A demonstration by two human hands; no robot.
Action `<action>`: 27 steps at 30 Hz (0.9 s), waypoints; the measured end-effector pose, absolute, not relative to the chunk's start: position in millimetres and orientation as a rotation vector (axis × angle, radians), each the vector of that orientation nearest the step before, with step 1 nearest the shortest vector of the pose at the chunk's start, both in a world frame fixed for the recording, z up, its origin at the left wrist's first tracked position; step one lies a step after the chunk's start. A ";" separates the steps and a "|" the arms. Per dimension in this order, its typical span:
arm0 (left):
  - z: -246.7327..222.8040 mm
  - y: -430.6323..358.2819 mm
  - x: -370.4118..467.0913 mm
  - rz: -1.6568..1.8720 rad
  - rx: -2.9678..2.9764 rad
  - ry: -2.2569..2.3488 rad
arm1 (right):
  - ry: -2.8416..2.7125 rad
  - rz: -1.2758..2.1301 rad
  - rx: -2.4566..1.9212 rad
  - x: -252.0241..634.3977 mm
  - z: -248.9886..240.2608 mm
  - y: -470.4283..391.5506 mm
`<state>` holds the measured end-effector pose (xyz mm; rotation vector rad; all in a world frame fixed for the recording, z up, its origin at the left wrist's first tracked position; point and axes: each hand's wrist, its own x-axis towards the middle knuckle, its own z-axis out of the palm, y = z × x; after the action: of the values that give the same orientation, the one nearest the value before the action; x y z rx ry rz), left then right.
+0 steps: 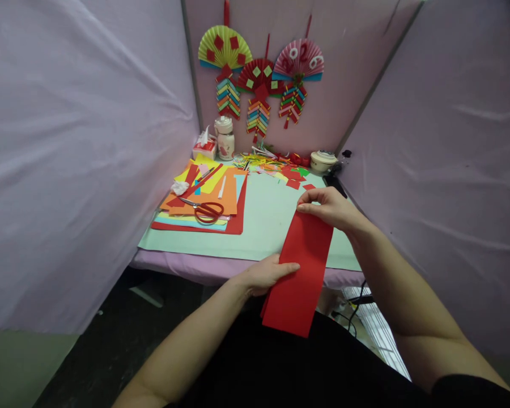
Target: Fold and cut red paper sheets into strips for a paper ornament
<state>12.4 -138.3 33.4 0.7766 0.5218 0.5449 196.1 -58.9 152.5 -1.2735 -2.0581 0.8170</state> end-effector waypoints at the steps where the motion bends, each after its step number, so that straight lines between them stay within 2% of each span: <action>1: 32.2 -138.6 13.0 0.546 0.779 0.530 | -2.056 0.814 -1.282 197.0 151.8 -58.0; 12: 28.8 -139.0 23.0 0.648 0.923 0.761 | -2.048 0.813 -1.314 197.1 148.8 -55.2; 20: 18.4 -152.5 -2.3 0.453 0.772 0.432 | -1.906 0.913 -1.333 215.2 145.2 -46.5; 27: 12.5 -159.5 -4.1 0.429 0.737 0.420 | -1.802 1.048 -1.362 226.3 137.6 -46.6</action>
<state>-4.1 -159.5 12.5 0.7375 0.4199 0.4290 226.3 -46.6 137.6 -1.3618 -1.8018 1.0481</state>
